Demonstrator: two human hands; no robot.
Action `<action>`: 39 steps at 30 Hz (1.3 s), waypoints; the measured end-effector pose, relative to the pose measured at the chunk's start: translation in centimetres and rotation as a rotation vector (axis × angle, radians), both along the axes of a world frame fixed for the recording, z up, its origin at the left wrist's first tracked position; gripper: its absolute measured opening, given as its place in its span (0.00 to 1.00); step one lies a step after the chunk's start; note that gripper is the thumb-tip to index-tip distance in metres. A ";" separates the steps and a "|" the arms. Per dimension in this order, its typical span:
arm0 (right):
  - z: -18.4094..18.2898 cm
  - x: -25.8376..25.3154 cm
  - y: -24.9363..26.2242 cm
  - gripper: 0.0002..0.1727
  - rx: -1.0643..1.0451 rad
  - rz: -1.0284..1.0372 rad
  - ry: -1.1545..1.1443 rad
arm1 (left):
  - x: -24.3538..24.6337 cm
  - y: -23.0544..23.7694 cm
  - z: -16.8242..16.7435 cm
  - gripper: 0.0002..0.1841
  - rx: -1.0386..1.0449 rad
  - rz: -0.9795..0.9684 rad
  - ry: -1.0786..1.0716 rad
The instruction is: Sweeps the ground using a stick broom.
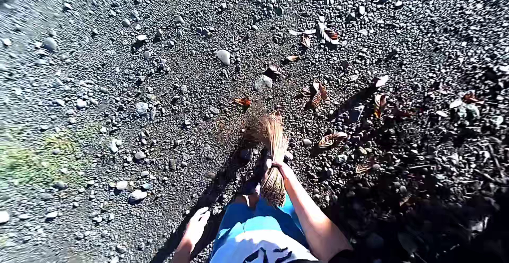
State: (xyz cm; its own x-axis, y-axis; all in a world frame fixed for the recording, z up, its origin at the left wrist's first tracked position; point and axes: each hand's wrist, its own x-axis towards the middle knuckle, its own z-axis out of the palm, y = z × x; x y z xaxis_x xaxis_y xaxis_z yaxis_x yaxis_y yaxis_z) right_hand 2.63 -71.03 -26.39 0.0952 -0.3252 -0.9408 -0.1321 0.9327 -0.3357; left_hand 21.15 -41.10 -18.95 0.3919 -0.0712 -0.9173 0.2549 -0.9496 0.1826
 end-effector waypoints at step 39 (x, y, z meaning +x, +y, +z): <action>1.9 23.5 -27.3 0.12 0.268 0.100 -0.483 | 19.2 -24.9 -0.8 0.24 0.021 -0.298 -0.007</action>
State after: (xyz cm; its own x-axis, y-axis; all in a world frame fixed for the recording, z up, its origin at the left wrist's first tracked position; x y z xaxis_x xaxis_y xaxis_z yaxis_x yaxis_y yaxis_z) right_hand 26.17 -98.33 -24.47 0.5543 -0.0478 -0.8309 -0.1144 0.9845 -0.1330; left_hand 40.34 -66.01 -19.78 0.3628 -0.1649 -0.9172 -0.0369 -0.9860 0.1627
